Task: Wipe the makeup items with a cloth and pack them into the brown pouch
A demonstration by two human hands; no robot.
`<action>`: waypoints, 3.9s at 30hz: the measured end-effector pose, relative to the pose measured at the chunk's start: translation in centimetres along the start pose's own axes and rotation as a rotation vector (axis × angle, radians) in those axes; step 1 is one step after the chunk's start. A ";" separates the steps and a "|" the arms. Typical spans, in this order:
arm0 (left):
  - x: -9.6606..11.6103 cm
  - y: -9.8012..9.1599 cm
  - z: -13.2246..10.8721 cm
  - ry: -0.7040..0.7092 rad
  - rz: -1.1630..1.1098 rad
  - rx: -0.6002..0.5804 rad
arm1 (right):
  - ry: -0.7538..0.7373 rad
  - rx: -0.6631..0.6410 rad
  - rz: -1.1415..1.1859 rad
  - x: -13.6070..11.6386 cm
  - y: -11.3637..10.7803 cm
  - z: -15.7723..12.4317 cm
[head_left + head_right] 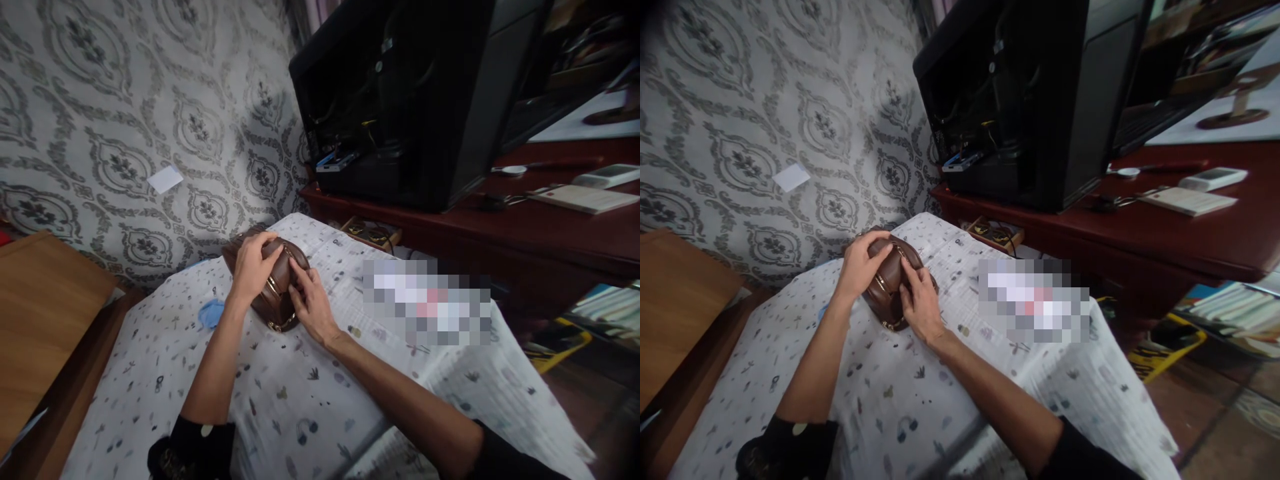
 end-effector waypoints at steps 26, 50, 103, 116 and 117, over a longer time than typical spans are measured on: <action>0.6 -3.5 -3.5 -0.135 0.269 0.013 | 0.056 0.109 0.043 0.1 0.0 0.1; 0.9 1.4 1.0 -0.048 0.250 0.036 | 0.045 0.117 0.012 0.3 0.4 -0.4; 3.4 1.5 -1.1 0.098 0.391 -0.122 | 0.070 0.243 0.113 -0.2 0.6 -1.0; 3.2 1.7 -0.7 0.117 0.272 -0.104 | 0.089 0.220 0.059 -0.3 0.7 -1.1; 3.4 1.7 -0.7 0.129 0.276 -0.115 | 0.089 0.216 0.057 -0.3 0.6 -1.1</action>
Point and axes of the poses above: each hand's wrist, its own z-axis towards the middle knuckle, its own y-axis out of the palm, x = y × z, the point moved 4 cm from there along z, towards the middle knuckle, and after that the axes turned 6 degrees about y, right-handed, at the moved point
